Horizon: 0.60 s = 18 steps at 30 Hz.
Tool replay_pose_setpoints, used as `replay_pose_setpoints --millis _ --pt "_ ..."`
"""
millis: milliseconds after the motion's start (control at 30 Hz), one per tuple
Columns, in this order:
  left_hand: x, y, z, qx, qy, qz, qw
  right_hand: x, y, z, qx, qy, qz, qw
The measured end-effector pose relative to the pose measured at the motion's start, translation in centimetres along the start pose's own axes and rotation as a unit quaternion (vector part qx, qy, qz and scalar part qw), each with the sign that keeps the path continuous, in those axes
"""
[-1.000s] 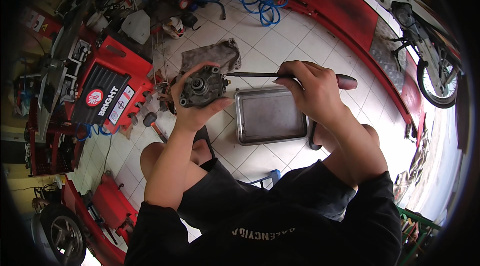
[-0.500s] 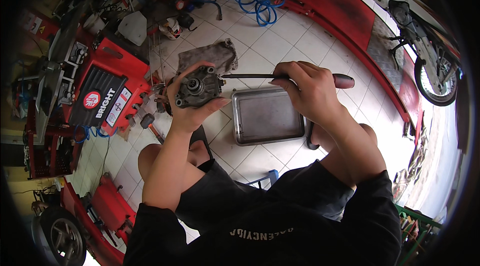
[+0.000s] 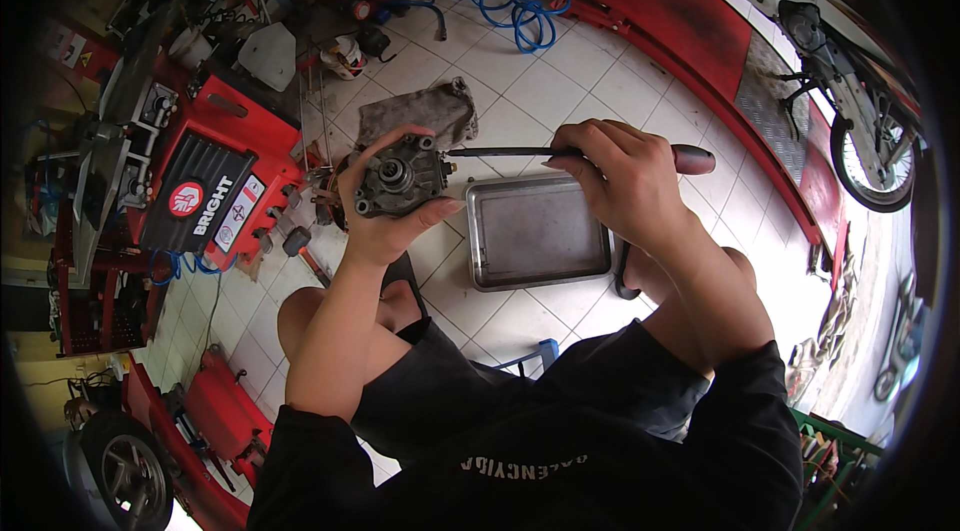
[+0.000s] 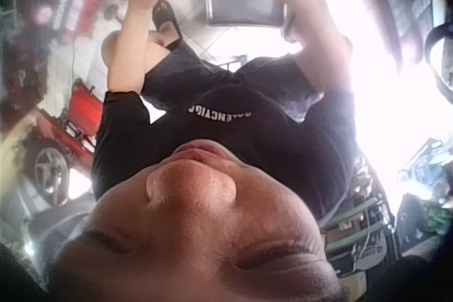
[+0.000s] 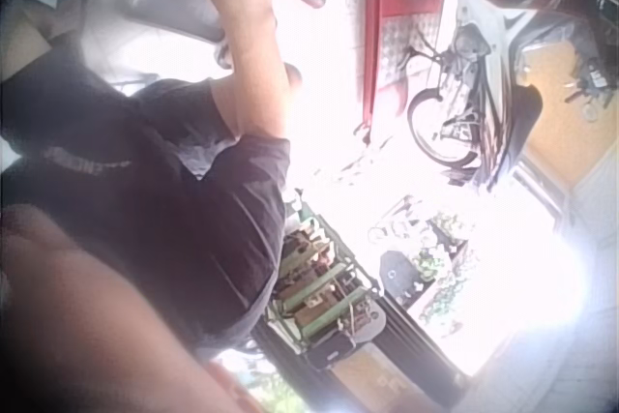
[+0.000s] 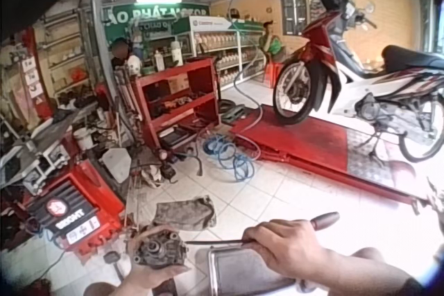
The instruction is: The person sits on a low stool in a workshop, holding a cylindrical mechanical part in their left hand and using a screwdriver in their right hand to pry and scrape at the part's surface. They repeatedly rotate the part to access different sides, occasionally wiping it with a rag and placing small components into a metal tray.
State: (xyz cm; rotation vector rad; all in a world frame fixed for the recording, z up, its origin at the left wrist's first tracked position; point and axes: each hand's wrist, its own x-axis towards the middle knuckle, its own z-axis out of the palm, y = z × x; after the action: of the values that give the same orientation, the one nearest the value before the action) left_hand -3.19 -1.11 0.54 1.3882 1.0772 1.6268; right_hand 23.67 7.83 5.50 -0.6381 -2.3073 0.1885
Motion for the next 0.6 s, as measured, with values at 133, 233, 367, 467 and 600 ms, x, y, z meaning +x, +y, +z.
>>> replay_pose_setpoints --millis 133,233,367,467,600 --pt "-0.06 0.02 -0.29 -0.003 -0.007 -0.01 1.0 0.06 -0.2 -0.12 -0.007 -0.004 -0.001 1.0" --pt "-0.08 0.16 -0.48 0.004 -0.017 -0.019 1.0 0.04 -0.09 0.04 -0.016 0.006 -0.014 1.0" --pt "-0.06 0.04 -0.05 0.036 -0.017 0.036 0.999 -0.11 -0.25 0.06 -0.029 0.007 -0.021 0.999" --pt "0.02 -0.3 -0.41 0.076 -0.049 0.066 0.994 -0.31 -0.51 -0.14 -0.041 -0.004 -0.018 0.999" --pt "-0.32 -0.44 -0.38 0.071 -0.067 0.07 0.993 -0.6 -0.33 -0.07 -0.045 -0.041 -0.006 0.998"
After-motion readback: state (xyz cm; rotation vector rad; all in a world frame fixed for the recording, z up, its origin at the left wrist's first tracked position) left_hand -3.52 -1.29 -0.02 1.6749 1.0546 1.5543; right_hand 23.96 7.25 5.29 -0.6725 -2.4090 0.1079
